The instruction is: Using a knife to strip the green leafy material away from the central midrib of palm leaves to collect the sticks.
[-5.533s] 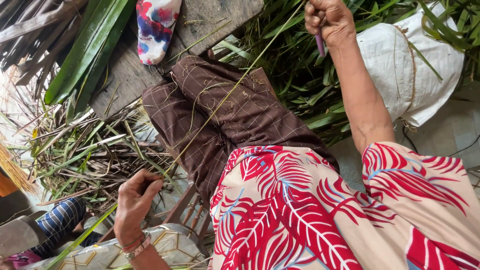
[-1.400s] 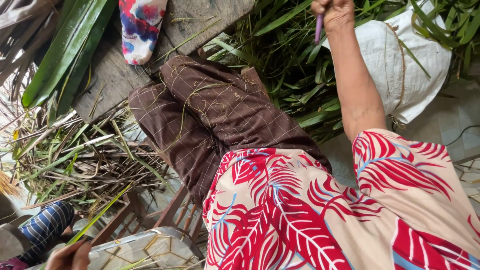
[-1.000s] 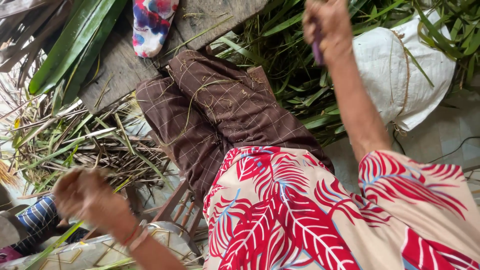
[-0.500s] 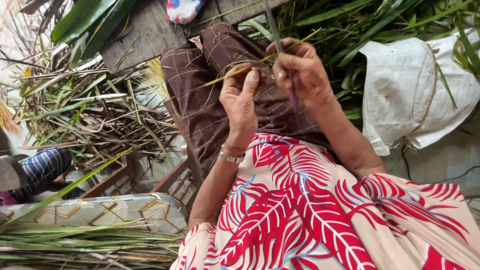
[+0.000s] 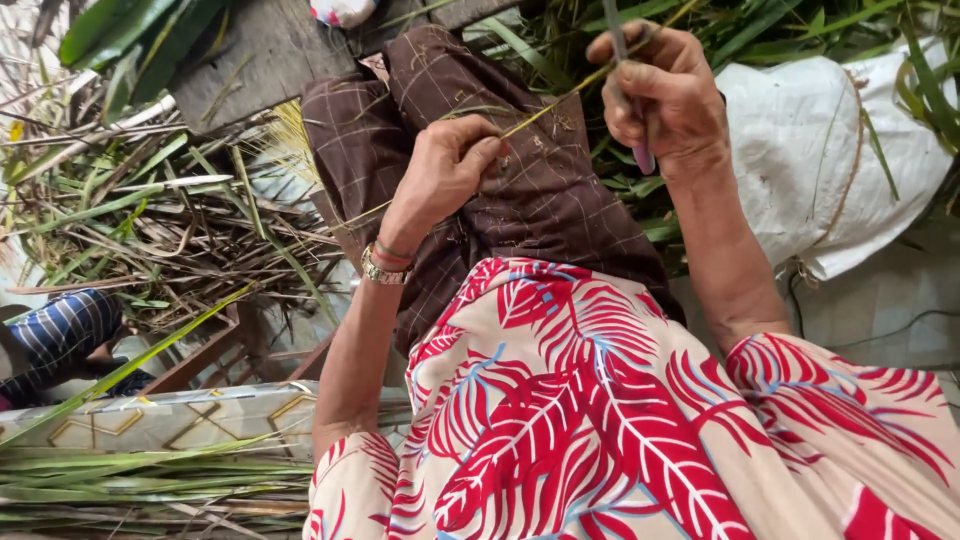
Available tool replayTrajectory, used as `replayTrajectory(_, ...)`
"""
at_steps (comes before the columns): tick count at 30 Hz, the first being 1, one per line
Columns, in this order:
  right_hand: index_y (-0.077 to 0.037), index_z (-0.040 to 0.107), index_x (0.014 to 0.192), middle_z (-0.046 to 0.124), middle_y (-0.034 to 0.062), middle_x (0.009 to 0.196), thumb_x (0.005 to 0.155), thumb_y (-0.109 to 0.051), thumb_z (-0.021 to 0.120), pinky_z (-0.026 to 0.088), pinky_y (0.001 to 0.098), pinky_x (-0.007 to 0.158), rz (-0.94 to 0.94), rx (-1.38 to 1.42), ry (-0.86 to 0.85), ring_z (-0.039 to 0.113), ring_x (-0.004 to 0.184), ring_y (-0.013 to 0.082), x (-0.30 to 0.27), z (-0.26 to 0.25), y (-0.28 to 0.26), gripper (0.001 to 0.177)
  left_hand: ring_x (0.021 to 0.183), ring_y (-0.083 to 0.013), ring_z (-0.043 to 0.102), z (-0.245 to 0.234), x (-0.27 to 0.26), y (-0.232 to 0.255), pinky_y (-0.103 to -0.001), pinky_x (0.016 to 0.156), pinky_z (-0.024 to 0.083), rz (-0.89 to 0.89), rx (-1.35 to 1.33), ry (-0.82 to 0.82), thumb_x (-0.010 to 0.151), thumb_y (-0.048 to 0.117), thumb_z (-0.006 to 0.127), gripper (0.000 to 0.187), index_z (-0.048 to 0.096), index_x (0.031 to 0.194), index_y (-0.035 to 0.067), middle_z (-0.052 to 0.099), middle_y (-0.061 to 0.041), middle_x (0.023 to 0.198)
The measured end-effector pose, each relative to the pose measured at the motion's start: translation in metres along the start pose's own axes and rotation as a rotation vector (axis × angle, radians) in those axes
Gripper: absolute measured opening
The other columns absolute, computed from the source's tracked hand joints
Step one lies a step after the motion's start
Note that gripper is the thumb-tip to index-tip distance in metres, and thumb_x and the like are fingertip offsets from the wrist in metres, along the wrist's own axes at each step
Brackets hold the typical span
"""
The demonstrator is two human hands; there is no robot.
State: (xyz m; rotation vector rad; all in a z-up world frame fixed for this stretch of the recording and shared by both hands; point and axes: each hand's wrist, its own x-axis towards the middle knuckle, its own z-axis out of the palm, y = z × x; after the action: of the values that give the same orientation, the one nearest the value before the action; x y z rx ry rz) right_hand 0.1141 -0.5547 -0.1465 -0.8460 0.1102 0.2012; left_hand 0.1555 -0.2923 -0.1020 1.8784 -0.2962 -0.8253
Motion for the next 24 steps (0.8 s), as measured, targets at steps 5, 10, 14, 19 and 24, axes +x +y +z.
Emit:
replayTrajectory(5,-0.004,0.061,0.122,0.068,0.0063,0.071,0.093,-0.001,0.067,0.039,0.0196,0.033,0.248,-0.225,0.177,0.058,0.045,0.0091,-0.013,0.031,0.017,0.029,0.062,-0.0107,0.064,0.026,0.007,-0.013,-0.027,0.056,0.052,0.128,0.216,0.184,0.095,0.007,0.064,0.011,0.074,0.091,0.008,0.073,0.0,0.073)
replayTrajectory(10,0.0,0.06,0.115,0.059,0.0025,0.073,0.092,-0.011,0.072,0.035,0.0179,0.032,0.211,-0.191,0.067,0.055,0.046,0.0086,-0.023,0.042,0.032,0.028,0.062,-0.0212,0.061,0.04,-0.001,-0.001,-0.037,0.061,0.047,0.24,0.2,0.226,0.093,0.009,0.06,0.006,0.066,0.093,0.008,0.071,-0.007,0.074)
replayTrajectory(14,0.002,0.07,0.108,0.052,0.0038,0.061,0.09,-0.017,0.073,0.032,0.0203,0.033,0.197,-0.216,0.102,0.043,0.037,0.0104,-0.022,0.03,0.03,0.027,0.059,-0.0105,0.047,0.041,-0.011,0.004,-0.03,0.055,0.042,0.155,0.059,0.159,0.097,0.008,0.059,0.009,0.065,0.09,0.01,0.06,0.0,0.069)
replayTrajectory(19,0.008,0.067,0.104,0.071,0.0158,0.094,0.087,-0.011,0.081,0.039,0.021,0.035,0.099,0.019,0.033,0.056,0.048,0.0134,-0.014,0.002,0.038,0.03,0.056,-0.0053,0.038,0.043,-0.021,0.005,-0.024,0.049,0.033,0.081,-0.172,0.094,0.099,0.011,0.057,0.015,0.065,0.086,0.01,0.049,0.004,0.064)
replayTrajectory(24,0.001,0.07,0.105,0.063,0.0008,0.065,0.1,-0.009,0.07,0.042,0.0226,0.037,0.002,-0.045,0.118,0.052,0.045,0.0076,-0.004,-0.037,0.019,0.012,0.057,-0.005,0.039,0.032,-0.042,0.01,-0.023,0.051,0.033,0.031,-0.207,0.044,0.101,0.013,0.054,0.016,0.064,0.089,0.009,0.049,0.004,0.065)
